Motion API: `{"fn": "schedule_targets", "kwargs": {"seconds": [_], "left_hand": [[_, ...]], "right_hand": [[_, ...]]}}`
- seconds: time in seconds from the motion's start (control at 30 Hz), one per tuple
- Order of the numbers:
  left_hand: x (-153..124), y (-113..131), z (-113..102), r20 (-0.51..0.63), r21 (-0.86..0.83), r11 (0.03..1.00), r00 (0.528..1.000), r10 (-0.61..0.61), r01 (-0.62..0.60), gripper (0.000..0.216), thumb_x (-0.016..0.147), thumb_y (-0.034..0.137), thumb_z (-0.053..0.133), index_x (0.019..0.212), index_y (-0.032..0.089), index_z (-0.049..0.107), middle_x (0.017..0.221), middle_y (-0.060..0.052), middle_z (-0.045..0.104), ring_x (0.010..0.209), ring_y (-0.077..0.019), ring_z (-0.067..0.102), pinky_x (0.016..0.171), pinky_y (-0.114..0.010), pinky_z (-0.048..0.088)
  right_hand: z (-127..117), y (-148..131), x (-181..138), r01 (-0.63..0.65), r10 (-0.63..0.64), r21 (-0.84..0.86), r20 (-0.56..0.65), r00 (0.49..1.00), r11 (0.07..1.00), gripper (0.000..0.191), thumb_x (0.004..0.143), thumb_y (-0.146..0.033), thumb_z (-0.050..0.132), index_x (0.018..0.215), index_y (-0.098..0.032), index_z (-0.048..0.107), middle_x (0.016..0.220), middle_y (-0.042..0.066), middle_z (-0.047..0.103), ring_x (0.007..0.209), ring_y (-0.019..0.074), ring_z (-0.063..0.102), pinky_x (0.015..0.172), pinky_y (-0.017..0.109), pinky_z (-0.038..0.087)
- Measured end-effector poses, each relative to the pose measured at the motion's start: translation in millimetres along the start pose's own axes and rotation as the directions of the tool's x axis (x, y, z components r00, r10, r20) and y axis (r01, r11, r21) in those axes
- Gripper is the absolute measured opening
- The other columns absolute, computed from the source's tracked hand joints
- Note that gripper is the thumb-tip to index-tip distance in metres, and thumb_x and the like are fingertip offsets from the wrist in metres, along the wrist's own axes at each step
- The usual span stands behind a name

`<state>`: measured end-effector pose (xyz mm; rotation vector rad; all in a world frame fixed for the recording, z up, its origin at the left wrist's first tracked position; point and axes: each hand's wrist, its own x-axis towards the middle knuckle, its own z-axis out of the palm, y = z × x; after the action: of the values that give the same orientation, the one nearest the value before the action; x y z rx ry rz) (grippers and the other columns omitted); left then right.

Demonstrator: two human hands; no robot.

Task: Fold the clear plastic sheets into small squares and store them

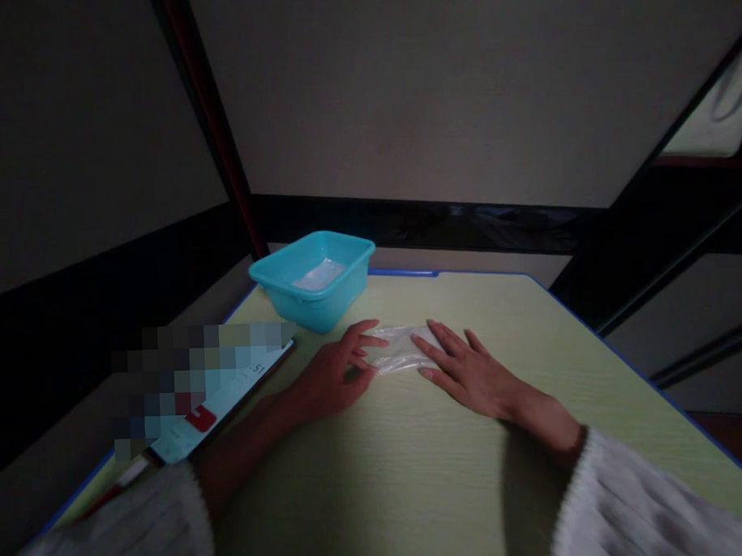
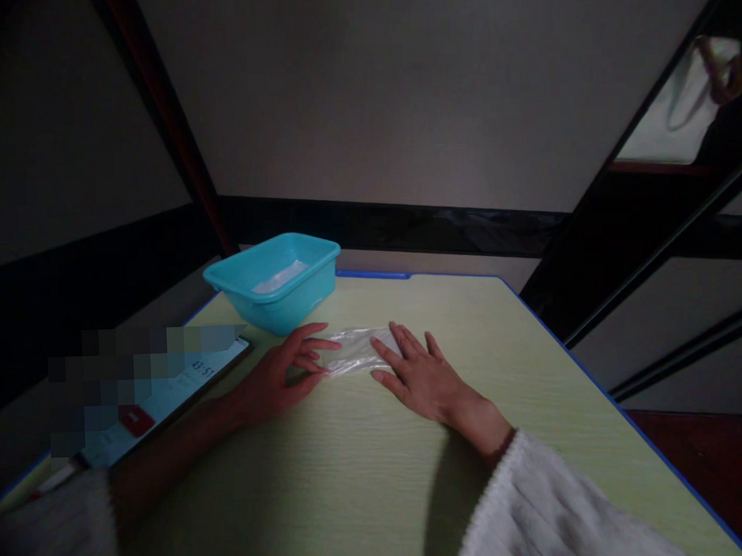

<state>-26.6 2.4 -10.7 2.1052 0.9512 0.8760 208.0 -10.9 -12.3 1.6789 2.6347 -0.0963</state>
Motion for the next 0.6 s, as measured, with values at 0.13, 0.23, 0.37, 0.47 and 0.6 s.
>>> {"fn": "schedule_targets", "kwargs": {"seconds": [0.13, 0.23, 0.37, 0.47, 0.6], "left_hand": [[1.0, -2.2, -1.6, -0.041, -0.002, 1.000, 0.999, -0.018, 0.018, 0.054, 0.072, 0.014, 0.051, 0.122, 0.020, 0.034, 0.110, -0.009, 0.060, 0.068, -0.0133, 0.062, 0.077, -0.033, 0.049], [2.3, -5.9, -1.5, -0.094, 0.034, 0.999, 0.996, -0.002, 0.005, 0.049, 0.073, 0.013, 0.049, 0.119, 0.020, 0.036, 0.109, -0.007, 0.061, 0.063, -0.0112, 0.061, 0.082, -0.035, 0.046], [4.3, -9.9, -1.0, -0.188, 0.110, 0.994, 0.982, 0.018, 0.003, 0.040, 0.075, 0.013, 0.046, 0.114, 0.020, 0.040, 0.104, -0.004, 0.062, 0.060, -0.0099, 0.059, 0.082, -0.034, 0.045], [5.9, -9.6, -1.5, -0.276, 0.144, 0.989, 0.961, 0.010, 0.031, 0.034, 0.076, 0.013, 0.044, 0.109, 0.019, 0.043, 0.101, -0.004, 0.061, 0.064, -0.0118, 0.059, 0.075, -0.031, 0.047], [6.3, -6.5, -1.7, -0.354, 0.262, 0.964, 0.933, 0.065, 0.032, 0.028, 0.075, 0.011, 0.043, 0.102, 0.019, 0.047, 0.098, -0.005, 0.061, 0.079, -0.0160, 0.060, 0.082, -0.034, 0.045]], "right_hand": [[0.2, 1.8, -0.3, 0.033, -0.032, 0.039, -0.030, 0.999, 0.999, 0.054, 0.088, -0.055, 0.024, 0.137, -0.033, 0.024, 0.146, 0.012, 0.016, 0.132, 0.0305, 0.015, 0.101, 0.059, 0.017], [-0.6, 2.2, -1.3, 0.063, -0.062, 0.054, -0.021, 0.998, 0.997, 0.053, 0.087, -0.057, 0.026, 0.136, -0.037, 0.024, 0.147, 0.009, 0.014, 0.132, 0.0328, 0.013, 0.100, 0.060, 0.017], [-3.4, -1.3, -4.1, 0.078, -0.079, 0.053, 0.006, 0.997, 0.996, 0.055, 0.085, -0.060, 0.028, 0.135, -0.039, 0.025, 0.148, 0.010, 0.011, 0.131, 0.0371, 0.008, 0.099, 0.060, 0.017], [-4.4, -8.9, -7.8, 0.080, -0.080, 0.051, -0.015, 0.997, 0.995, 0.058, 0.082, -0.062, 0.031, 0.135, -0.039, 0.026, 0.148, 0.011, 0.011, 0.130, 0.0405, 0.010, 0.098, 0.062, 0.019], [-1.3, -26.7, -13.9, 0.050, -0.048, 0.056, -0.042, 0.998, 0.997, 0.066, 0.079, -0.067, 0.032, 0.136, -0.035, 0.027, 0.146, 0.016, 0.016, 0.128, 0.0444, 0.014, 0.094, 0.065, 0.021]]}}
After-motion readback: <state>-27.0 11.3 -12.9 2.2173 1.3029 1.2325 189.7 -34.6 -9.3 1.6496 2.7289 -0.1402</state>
